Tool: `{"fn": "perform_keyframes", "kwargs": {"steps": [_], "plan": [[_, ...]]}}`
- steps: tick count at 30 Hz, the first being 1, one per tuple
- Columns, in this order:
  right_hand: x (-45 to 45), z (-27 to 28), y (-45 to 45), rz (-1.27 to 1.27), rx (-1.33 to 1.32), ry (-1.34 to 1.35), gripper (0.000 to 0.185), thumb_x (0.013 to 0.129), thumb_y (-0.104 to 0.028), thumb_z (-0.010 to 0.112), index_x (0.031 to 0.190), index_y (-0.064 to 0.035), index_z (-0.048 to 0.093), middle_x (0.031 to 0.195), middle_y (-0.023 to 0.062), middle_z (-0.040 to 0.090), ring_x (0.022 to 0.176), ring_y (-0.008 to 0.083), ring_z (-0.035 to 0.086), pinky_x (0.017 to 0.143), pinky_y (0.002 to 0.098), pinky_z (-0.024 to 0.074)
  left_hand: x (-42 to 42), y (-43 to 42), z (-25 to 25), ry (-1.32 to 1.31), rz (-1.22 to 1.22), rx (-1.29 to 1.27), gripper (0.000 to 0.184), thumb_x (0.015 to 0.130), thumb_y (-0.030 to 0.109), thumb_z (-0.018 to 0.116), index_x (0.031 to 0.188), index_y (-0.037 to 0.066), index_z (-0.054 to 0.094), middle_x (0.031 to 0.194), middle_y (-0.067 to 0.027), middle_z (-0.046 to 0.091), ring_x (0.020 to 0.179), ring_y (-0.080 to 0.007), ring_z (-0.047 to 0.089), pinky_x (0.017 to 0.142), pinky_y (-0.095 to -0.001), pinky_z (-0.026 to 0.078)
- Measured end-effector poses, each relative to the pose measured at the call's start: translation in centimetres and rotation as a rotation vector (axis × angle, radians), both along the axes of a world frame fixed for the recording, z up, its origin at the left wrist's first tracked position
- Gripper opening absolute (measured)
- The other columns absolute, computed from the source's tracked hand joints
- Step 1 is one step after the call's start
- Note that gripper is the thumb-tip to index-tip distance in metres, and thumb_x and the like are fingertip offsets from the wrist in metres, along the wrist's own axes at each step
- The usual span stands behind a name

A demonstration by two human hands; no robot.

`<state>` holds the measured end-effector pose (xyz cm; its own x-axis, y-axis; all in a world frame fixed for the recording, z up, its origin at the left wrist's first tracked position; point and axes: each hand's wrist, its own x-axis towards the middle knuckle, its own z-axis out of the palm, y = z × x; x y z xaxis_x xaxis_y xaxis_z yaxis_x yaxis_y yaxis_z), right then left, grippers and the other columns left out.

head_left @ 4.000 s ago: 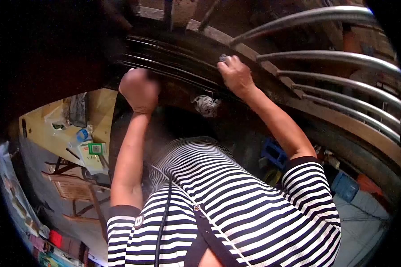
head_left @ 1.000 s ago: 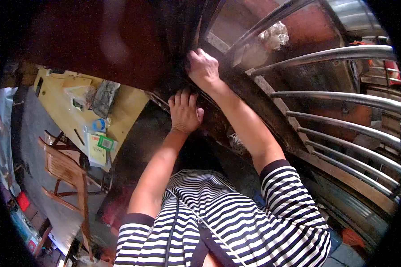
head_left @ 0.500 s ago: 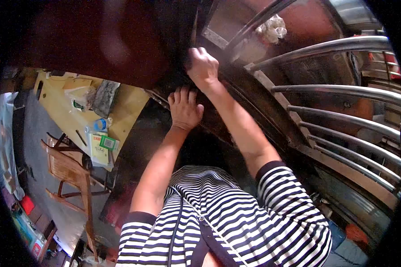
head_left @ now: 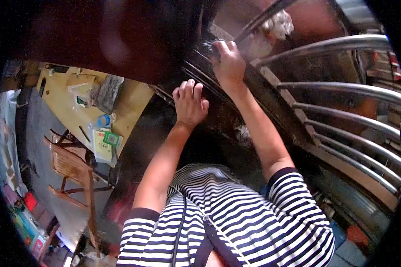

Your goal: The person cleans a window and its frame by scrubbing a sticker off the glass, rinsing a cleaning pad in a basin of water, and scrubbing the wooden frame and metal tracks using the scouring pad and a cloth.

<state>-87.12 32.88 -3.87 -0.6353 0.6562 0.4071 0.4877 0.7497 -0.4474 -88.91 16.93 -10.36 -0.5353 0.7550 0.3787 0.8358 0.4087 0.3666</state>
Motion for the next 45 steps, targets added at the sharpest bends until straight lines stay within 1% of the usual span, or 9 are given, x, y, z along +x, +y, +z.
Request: {"fn": "perform_keyframes", "kwargs": {"steps": [6,13,16,19,23,26,32,39,45], "plan": [[0.4,1.5,0.7,0.09,0.062,-0.015,0.033,0.068,-0.013,0.072,0.1,-0.0164,0.063,0.09,0.01,0.055,0.08,0.0302,0.06,0.065,0.0403,0.0526,-0.1,0.2,-0.3,0.01,0.002,-0.005,0.049,0.068,0.022,0.06,0.113,0.009,0.048,0.119,-0.0149,0.046,0.113,-0.0324,0.042,0.095,-0.0477,0.031],[-5.1,-4.7,-0.6,0.184,0.168,-0.14,0.027,0.068,-0.012,0.062,0.094,-0.0135,0.067,0.106,0.0159,0.056,0.093,0.034,0.057,0.069,0.0396,0.0509,0.3,0.2,0.9,-0.063,0.043,-0.151,0.048,0.068,0.026,0.063,0.111,0.007,0.054,0.118,-0.0174,0.047,0.112,-0.0338,0.042,0.095,-0.048,0.03],[-2.7,-3.3,0.9,0.52,0.301,-0.365,0.025,0.068,-0.01,0.063,0.092,-0.0116,0.068,0.103,0.0173,0.056,0.094,0.0347,0.057,0.072,0.0404,0.0511,0.3,0.1,0.7,-0.071,0.036,-0.207,0.048,0.068,0.026,0.062,0.111,0.006,0.054,0.118,-0.0178,0.047,0.112,-0.0342,0.042,0.095,-0.0481,0.03],[0.3,-3.3,3.2,0.67,0.144,0.007,0.018,0.068,-0.015,0.062,0.084,-0.0106,0.068,0.1,0.0146,0.056,0.088,0.0322,0.058,0.068,0.0417,0.0515,0.0,0.1,-0.1,-0.001,0.007,-0.066,0.048,0.068,0.026,0.061,0.111,0.006,0.053,0.117,-0.0175,0.047,0.112,-0.0341,0.042,0.094,-0.0478,0.03],[0.8,1.8,1.4,0.274,0.112,-0.071,0.022,0.07,-0.016,0.068,0.092,-0.0122,0.068,0.093,0.0139,0.057,0.085,0.0311,0.06,0.067,0.041,0.0533,0.2,-0.1,-0.3,0.008,-0.006,-0.04,0.049,0.069,0.025,0.06,0.113,0.007,0.052,0.117,-0.0172,0.046,0.112,-0.0337,0.042,0.094,-0.0476,0.031],[-4.2,-3.8,1.5,0.298,0.294,0.096,0.028,0.071,-0.018,0.068,0.098,-0.0142,0.066,0.097,0.0144,0.058,0.087,0.0305,0.06,0.068,0.0384,0.0537,0.0,0.1,0.1,-0.04,-0.006,-0.113,0.049,0.069,0.025,0.06,0.114,0.006,0.051,0.118,-0.0166,0.047,0.112,-0.0339,0.042,0.094,-0.0477,0.031],[-3.3,-0.7,2.7,0.489,0.16,-0.568,0.017,0.073,-0.013,0.057,0.089,-0.0072,0.063,0.089,0.0162,0.058,0.079,0.0311,0.062,0.064,0.0393,0.0526,0.0,0.0,0.3,-0.046,0.011,-0.092,0.048,0.069,0.025,0.061,0.112,0.006,0.052,0.119,-0.0158,0.047,0.112,-0.0322,0.042,0.094,-0.0477,0.03],[-3.7,-1.1,1.6,0.333,0.112,-0.166,0.024,0.074,-0.023,0.067,0.093,-0.01,0.063,0.091,0.0132,0.058,0.084,0.0293,0.062,0.069,0.0407,0.0524,-0.2,0.1,0.5,-0.071,0.013,-0.096,0.048,0.067,0.025,0.062,0.111,0.006,0.053,0.12,-0.0152,0.046,0.112,-0.0313,0.042,0.094,-0.0473,0.031],[-4.3,-1.5,2.0,0.382,0.121,-0.473,0.019,0.077,-0.022,0.063,0.09,-0.0086,0.064,0.09,0.0121,0.061,0.081,0.0279,0.062,0.068,0.0394,0.0518,0.4,-0.1,0.5,-0.05,0.031,-0.121,0.046,0.067,0.024,0.062,0.11,0.006,0.054,0.12,-0.0149,0.046,0.113,-0.031,0.042,0.095,-0.046,0.031]]}}
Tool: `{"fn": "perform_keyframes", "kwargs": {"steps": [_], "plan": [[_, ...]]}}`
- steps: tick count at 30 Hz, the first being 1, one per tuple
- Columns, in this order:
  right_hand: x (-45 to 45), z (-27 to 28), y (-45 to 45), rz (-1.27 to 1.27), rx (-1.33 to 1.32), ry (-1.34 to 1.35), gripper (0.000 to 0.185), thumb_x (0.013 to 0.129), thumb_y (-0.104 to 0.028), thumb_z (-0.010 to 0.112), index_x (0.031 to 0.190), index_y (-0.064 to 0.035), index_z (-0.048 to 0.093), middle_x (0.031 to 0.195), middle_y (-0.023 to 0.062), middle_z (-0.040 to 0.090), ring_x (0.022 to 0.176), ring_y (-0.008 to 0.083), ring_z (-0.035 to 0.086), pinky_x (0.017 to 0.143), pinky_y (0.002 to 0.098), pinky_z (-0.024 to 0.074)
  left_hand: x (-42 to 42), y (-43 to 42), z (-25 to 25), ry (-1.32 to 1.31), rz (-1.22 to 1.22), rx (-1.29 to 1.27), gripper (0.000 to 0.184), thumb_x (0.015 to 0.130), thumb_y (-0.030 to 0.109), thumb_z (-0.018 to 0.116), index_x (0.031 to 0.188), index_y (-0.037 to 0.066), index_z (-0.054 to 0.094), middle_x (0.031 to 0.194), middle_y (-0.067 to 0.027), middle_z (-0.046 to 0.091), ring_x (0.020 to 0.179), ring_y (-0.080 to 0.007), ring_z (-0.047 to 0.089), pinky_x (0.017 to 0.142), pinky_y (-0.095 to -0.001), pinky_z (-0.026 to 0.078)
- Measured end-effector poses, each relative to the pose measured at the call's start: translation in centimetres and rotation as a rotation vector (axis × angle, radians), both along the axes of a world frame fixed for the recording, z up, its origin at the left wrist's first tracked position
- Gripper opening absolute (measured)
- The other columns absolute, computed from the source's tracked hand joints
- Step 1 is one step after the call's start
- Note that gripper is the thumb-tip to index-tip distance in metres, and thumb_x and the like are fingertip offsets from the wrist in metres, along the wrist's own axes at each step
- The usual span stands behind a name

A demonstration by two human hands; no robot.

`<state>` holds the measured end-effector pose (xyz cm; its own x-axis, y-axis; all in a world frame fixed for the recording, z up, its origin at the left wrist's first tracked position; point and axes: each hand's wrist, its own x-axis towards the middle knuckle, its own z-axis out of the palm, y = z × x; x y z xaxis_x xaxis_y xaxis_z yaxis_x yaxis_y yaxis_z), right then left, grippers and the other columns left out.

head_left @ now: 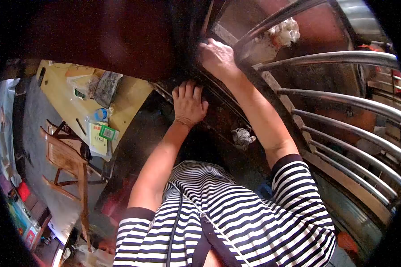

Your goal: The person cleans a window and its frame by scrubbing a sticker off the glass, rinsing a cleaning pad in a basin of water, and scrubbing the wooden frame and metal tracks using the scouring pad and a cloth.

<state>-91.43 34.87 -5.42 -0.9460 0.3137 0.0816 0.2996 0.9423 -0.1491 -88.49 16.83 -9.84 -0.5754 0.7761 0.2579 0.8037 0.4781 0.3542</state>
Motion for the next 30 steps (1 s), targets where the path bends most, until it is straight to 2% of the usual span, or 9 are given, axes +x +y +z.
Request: {"fn": "perform_keyframes", "kwargs": {"steps": [5,9,10,12,16,21,25,28,30], "plan": [[4.7,6.1,-1.2,-0.223,-0.07,0.06,0.028,0.072,-0.019,0.07,0.098,-0.0104,0.064,0.092,0.0118,0.061,0.085,0.0284,0.064,0.072,0.0367,0.0538,-0.7,0.3,-0.2,0.021,-0.012,0.107,0.045,0.067,0.021,0.061,0.109,0.007,0.053,0.117,-0.0143,0.046,0.112,-0.0312,0.043,0.095,-0.0453,0.031],[0.0,-3.2,0.6,0.017,-0.225,0.482,0.02,0.072,-0.016,0.063,0.091,-0.0122,0.064,0.083,0.0125,0.059,0.077,0.0327,0.062,0.068,0.0395,0.0529,-0.6,0.2,-0.2,0.002,-0.014,0.057,0.048,0.066,0.023,0.062,0.111,0.007,0.053,0.117,-0.0147,0.047,0.112,-0.0317,0.043,0.094,-0.0463,0.032],[-1.6,-3.6,-0.9,-0.104,-0.093,0.296,0.017,0.073,-0.017,0.061,0.089,-0.0125,0.063,0.08,0.0128,0.058,0.075,0.0316,0.062,0.067,0.0393,0.0524,-0.4,0.2,-0.2,-0.015,0.001,0.021,0.049,0.066,0.023,0.062,0.111,0.007,0.053,0.117,-0.0148,0.047,0.112,-0.0319,0.043,0.094,-0.0465,0.032],[-0.8,-3.5,-1.4,-0.092,-0.021,0.392,0.01,0.074,-0.016,0.06,0.083,-0.0122,0.063,0.077,0.0123,0.058,0.072,0.0302,0.062,0.064,0.0401,0.0525,-0.2,0.2,-0.7,0.026,0.027,0.015,0.05,0.066,0.024,0.062,0.112,0.007,0.054,0.118,-0.0152,0.047,0.112,-0.0322,0.043,0.094,-0.0468,0.032],[3.4,-0.4,2.1,0.147,-0.057,-0.001,0.009,0.077,-0.017,0.06,0.076,-0.0084,0.062,0.077,0.0127,0.061,0.069,0.0314,0.063,0.063,0.0395,0.0532,-0.4,0.0,-1.0,0.06,-0.026,0.093,0.05,0.073,0.034,0.058,0.115,0.008,0.049,0.119,-0.0173,0.047,0.113,-0.0365,0.043,0.095,-0.051,0.031],[4.4,6.7,0.5,-0.104,-0.116,0.262,0.033,0.074,-0.016,0.066,0.106,-0.0083,0.062,0.098,0.013,0.063,0.084,0.0294,0.064,0.073,0.0358,0.0534,-0.6,0.1,-1.0,0.03,-0.036,0.151,0.048,0.072,0.031,0.056,0.114,0.007,0.049,0.12,-0.0166,0.047,0.114,-0.0351,0.043,0.095,-0.0501,0.032],[1.9,-1.8,0.0,0.134,-0.27,0.377,0.035,0.074,-0.019,0.068,0.108,-0.0113,0.061,0.093,0.0117,0.061,0.082,0.0299,0.063,0.071,0.0357,0.0532,-0.6,0.3,0.0,0.038,0.001,0.054,0.045,0.069,0.023,0.057,0.11,0.008,0.049,0.114,-0.0134,0.048,0.11,-0.0301,0.044,0.093,-0.045,0.032],[5.2,-1.1,-1.4,0.186,-0.123,0.166,0.025,0.078,-0.02,0.065,0.101,-0.0114,0.062,0.088,0.0129,0.061,0.083,0.0297,0.063,0.068,0.0374,0.053,-0.3,0.2,0.0,0.04,0.003,0.036,0.046,0.068,0.023,0.058,0.11,0.008,0.048,0.113,-0.0131,0.048,0.11,-0.0299,0.044,0.093,-0.0451,0.032],[8.4,1.7,-1.7,0.035,0.027,-0.213,0.021,0.079,-0.016,0.059,0.098,-0.0108,0.062,0.074,0.0094,0.06,0.072,0.03,0.063,0.06,0.0417,0.0526,-0.6,0.2,-0.6,0.087,-0.016,0.173,0.046,0.067,0.022,0.058,0.11,0.008,0.048,0.114,-0.013,0.048,0.111,-0.0299,0.044,0.093,-0.0453,0.032]]}}
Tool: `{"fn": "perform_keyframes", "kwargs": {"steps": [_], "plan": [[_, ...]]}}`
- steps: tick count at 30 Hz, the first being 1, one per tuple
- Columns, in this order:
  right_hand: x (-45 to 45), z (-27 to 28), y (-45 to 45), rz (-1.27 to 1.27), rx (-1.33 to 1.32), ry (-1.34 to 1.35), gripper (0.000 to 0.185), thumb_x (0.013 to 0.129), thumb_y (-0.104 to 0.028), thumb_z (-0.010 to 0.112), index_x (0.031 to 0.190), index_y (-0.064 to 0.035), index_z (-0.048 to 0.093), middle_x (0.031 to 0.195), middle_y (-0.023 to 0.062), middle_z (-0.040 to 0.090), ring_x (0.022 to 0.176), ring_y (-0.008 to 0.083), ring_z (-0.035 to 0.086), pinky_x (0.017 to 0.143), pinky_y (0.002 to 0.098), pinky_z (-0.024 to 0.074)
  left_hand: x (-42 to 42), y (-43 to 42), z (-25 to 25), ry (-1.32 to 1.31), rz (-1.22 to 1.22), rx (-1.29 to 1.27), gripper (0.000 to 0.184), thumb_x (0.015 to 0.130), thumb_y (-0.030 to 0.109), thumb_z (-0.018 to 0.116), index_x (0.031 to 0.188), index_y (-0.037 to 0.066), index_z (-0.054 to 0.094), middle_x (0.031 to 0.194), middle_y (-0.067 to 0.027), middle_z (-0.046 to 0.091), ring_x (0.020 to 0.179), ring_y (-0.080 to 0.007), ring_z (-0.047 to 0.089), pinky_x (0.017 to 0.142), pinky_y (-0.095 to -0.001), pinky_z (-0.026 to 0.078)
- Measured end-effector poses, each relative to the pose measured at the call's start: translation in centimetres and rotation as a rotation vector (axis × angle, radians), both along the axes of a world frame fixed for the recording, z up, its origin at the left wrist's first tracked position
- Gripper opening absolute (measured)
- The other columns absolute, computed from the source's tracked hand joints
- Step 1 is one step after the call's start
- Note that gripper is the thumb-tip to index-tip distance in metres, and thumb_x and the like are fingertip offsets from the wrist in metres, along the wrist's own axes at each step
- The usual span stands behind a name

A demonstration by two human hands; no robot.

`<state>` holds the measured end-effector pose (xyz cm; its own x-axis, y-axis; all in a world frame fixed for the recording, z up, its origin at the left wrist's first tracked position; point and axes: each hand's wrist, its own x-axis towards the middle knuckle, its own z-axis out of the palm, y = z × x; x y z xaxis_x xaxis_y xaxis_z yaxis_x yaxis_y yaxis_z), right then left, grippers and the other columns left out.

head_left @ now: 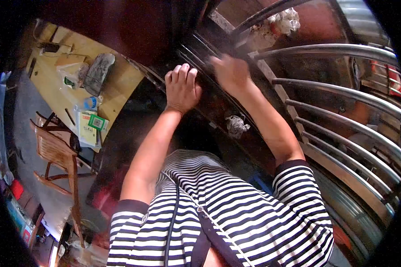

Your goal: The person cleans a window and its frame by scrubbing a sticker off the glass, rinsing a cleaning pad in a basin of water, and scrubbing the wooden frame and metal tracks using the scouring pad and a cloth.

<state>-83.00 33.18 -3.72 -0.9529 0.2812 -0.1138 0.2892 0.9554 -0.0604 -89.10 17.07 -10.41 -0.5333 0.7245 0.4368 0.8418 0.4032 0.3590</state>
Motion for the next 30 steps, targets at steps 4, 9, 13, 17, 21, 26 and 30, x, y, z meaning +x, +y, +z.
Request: {"fn": "perform_keyframes", "kwargs": {"steps": [4,9,13,17,21,26,30], "plan": [[2.6,7.9,-1.2,-0.206,0.089,0.035,0.031,0.079,-0.018,0.062,0.11,-0.0158,0.058,0.091,0.0116,0.06,0.082,0.0329,0.063,0.069,0.0439,0.0521,0.0,-0.1,-0.2,-0.042,-0.013,-0.021,0.041,0.073,0.026,0.053,0.111,0.009,0.048,0.117,-0.0142,0.047,0.113,-0.033,0.044,0.094,-0.0489,0.033],[-3.2,-0.1,-2.7,-0.058,-0.157,0.564,0.022,0.076,-0.015,0.065,0.098,-0.0105,0.062,0.084,0.0108,0.058,0.077,0.0312,0.061,0.062,0.0403,0.0526,0.1,0.0,-0.9,0.027,0.036,-0.089,0.041,0.071,0.028,0.058,0.106,0.007,0.052,0.116,-0.0154,0.049,0.113,-0.0325,0.044,0.094,-0.0475,0.032],[2.0,-2.2,-1.7,-0.122,-0.1,0.251,0.024,0.079,-0.014,0.061,0.103,-0.014,0.058,0.09,0.0106,0.057,0.081,0.0299,0.061,0.062,0.039,0.0529,-0.1,0.2,-0.6,0.049,0.001,-0.055,0.041,0.075,0.031,0.054,0.109,0.008,0.051,0.117,-0.0155,0.048,0.113,-0.0335,0.044,0.094,-0.0479,0.032],[12.8,-0.6,1.9,-0.019,0.049,0.151,0.025,0.077,-0.008,0.061,0.1,-0.0154,0.06,0.089,0.0107,0.056,0.08,0.0292,0.061,0.061,0.039,0.053,0.1,0.1,-0.9,0.038,-0.01,-0.034,0.039,0.081,0.034,0.047,0.112,0.01,0.048,0.119,-0.015,0.047,0.114,-0.0342,0.044,0.095,-0.0496,0.031],[13.2,5.4,2.0,-0.341,0.287,0.357,0.035,0.069,-0.003,0.067,0.101,-0.0152,0.062,0.091,0.0105,0.057,0.075,0.0307,0.061,0.061,0.0396,0.0525,0.3,0.2,-0.5,0.069,0.009,-0.006,0.043,0.07,0.024,0.056,0.11,0.01,0.049,0.116,-0.0123,0.047,0.112,-0.0307,0.044,0.093,-0.0461,0.034],[6.3,1.4,0.2,-0.125,-0.104,0.461,0.034,0.076,-0.013,0.068,0.108,-0.0149,0.06,0.094,0.0111,0.054,0.085,0.0297,0.059,0.067,0.0395,0.0516,0.2,0.3,-0.7,0.084,-0.01,-0.025,0.042,0.07,0.024,0.055,0.109,0.01,0.049,0.114,-0.0124,0.047,0.112,-0.0308,0.044,0.092,-0.0461,0.033],[6.5,-3.8,1.1,-0.237,-0.136,0.136,0.029,0.08,-0.019,0.064,0.108,-0.0167,0.06,0.092,0.0103,0.055,0.083,0.0278,0.061,0.066,0.0374,0.0519,0.2,0.4,-0.8,0.094,-0.007,-0.028,0.041,0.071,0.023,0.054,0.109,0.01,0.049,0.113,-0.0123,0.047,0.111,-0.0308,0.044,0.092,-0.0459,0.032]]}}
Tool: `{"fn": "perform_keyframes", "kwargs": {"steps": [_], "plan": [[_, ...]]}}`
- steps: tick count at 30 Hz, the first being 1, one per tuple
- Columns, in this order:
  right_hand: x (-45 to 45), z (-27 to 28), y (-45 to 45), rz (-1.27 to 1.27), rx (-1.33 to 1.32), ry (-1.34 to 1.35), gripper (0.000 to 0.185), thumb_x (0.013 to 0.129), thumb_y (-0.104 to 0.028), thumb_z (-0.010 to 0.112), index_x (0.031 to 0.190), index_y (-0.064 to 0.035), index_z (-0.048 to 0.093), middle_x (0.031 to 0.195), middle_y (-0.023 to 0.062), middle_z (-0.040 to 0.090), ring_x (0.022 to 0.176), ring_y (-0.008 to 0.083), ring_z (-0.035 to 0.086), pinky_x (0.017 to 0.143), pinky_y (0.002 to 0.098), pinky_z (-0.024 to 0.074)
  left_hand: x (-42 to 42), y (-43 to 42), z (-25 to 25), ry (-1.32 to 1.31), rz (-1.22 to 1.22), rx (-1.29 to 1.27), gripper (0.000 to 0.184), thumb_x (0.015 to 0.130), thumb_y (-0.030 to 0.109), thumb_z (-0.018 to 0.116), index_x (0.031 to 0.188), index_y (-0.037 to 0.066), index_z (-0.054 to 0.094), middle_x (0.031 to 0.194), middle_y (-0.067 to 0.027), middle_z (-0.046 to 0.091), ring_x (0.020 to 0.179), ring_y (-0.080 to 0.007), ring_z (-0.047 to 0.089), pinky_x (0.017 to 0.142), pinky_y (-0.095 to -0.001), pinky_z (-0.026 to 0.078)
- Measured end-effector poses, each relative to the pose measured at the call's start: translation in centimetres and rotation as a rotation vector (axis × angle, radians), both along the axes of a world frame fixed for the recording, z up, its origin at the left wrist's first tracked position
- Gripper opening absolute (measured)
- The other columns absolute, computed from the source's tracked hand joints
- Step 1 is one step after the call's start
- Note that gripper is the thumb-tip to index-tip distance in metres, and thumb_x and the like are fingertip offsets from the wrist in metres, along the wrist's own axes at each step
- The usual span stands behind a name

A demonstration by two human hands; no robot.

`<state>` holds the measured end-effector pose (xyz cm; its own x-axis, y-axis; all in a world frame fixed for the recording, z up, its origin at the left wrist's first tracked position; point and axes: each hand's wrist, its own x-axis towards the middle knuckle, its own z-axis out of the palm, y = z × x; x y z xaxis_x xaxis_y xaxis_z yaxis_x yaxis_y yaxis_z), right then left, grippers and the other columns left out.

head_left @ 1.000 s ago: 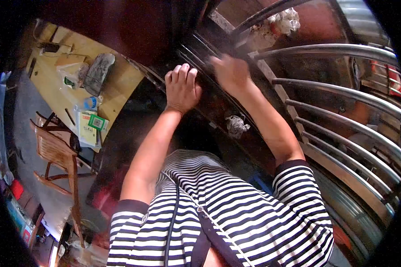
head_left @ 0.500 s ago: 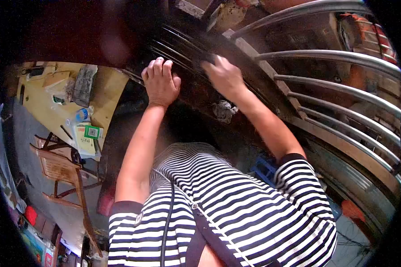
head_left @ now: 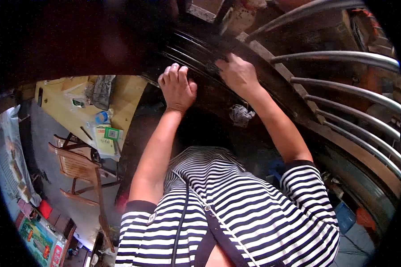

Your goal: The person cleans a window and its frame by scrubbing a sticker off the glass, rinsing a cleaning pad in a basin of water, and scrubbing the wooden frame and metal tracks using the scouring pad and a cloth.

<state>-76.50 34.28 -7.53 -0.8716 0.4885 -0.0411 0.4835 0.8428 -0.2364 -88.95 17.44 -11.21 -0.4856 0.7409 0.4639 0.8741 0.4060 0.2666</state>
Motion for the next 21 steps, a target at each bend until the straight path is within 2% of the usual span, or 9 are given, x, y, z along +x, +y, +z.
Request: {"fn": "perform_keyframes", "kwargs": {"steps": [1,3,6,7,10,13,16,20,21], "plan": [[-0.3,3.4,-0.6,0.042,0.051,-0.142,0.031,0.08,-0.02,0.063,0.111,-0.0181,0.059,0.09,0.0106,0.056,0.082,0.0283,0.062,0.067,0.0375,0.0526,0.0,0.1,0.0,0.003,0.009,0.006,0.041,0.071,0.023,0.054,0.109,0.01,0.049,0.113,-0.0123,0.047,0.111,-0.0308,0.044,0.092,-0.0459,0.032],[-2.3,5.9,-1.6,0.001,0.095,-0.071,0.034,0.08,-0.021,0.063,0.114,-0.0186,0.057,0.09,0.0105,0.057,0.08,0.0282,0.063,0.065,0.038,0.0531,-0.1,-0.1,-0.1,-0.026,-0.009,0.023,0.042,0.07,0.023,0.055,0.11,0.01,0.048,0.113,-0.0127,0.047,0.11,-0.0312,0.044,0.092,-0.0467,0.032],[-7.5,5.9,-2.3,0.05,0.145,0.183,0.039,0.078,-0.025,0.066,0.115,-0.0183,0.056,0.087,0.0093,0.058,0.07,0.0254,0.064,0.057,0.037,0.0537,-0.1,-0.2,-0.6,-0.009,0.007,-0.015,0.042,0.088,0.044,0.038,0.11,0.01,0.05,0.115,-0.0133,0.049,0.111,-0.0323,0.046,0.09,-0.0485,0.034],[-9.4,4.7,-2.2,0.128,0.217,0.323,0.037,0.078,-0.026,0.067,0.112,-0.0171,0.058,0.086,0.0087,0.058,0.066,0.0234,0.063,0.054,0.0355,0.0532,-0.2,-0.1,-0.3,-0.036,-0.004,-0.009,0.042,0.086,0.042,0.043,0.111,0.009,0.049,0.113,-0.0158,0.048,0.106,-0.0353,0.046,0.088,-0.0509,0.034],[-14.2,0.0,-2.9,0.308,0.223,0.365,0.029,0.079,-0.031,0.065,0.105,-0.0165,0.063,0.082,0.0097,0.058,0.071,0.0237,0.061,0.056,0.035,0.0521,0.2,-0.4,-0.1,-0.083,0.027,-0.121,0.045,0.07,0.026,0.054,0.11,0.007,0.049,0.113,-0.0192,0.047,0.107,-0.0364,0.044,0.089,-0.0502,0.032],[-15.1,-0.8,-3.9,0.232,0.003,0.403,0.022,0.082,-0.027,0.061,0.1,-0.0158,0.066,0.086,0.0116,0.06,0.076,0.0264,0.062,0.061,0.0362,0.0522,0.0,-0.3,0.1,-0.101,0.03,-0.115,0.046,0.07,0.028,0.054,0.11,0.005,0.049,0.113,-0.02,0.047,0.105,-0.0376,0.044,0.088,-0.051,0.032],[-15.7,0.0,-3.2,0.324,0.004,0.1,0.016,0.083,-0.021,0.058,0.095,-0.0146,0.067,0.09,0.0123,0.062,0.08,0.0275,0.062,0.064,0.0363,0.0522,0.5,-0.7,0.4,-0.146,0.036,-0.176,0.046,0.07,0.027,0.054,0.11,0.005,0.048,0.114,-0.0189,0.047,0.106,-0.0366,0.044,0.089,-0.0503,0.032],[-14.3,6.6,-0.4,0.498,-0.018,-0.338,0.009,0.079,-0.018,0.059,0.076,-0.0128,0.066,0.067,0.0092,0.061,0.07,0.0266,0.064,0.055,0.0387,0.052,0.0,-0.2,0.7,-0.105,-0.007,-0.09,0.046,0.069,0.025,0.055,0.111,0.007,0.048,0.115,-0.0166,0.047,0.109,-0.0344,0.043,0.092,-0.0487,0.031],[-12.4,6.8,0.6,0.461,0.05,-0.129,0.018,0.076,-0.018,0.065,0.093,-0.0122,0.067,0.075,0.008,0.063,0.074,0.0226,0.066,0.056,0.0328,0.0528,-0.2,-0.2,0.6,-0.089,-0.017,-0.062,0.046,0.069,0.025,0.055,0.111,0.007,0.048,0.115,-0.0163,0.047,0.11,-0.034,0.043,0.092,-0.0484,0.031]]}}
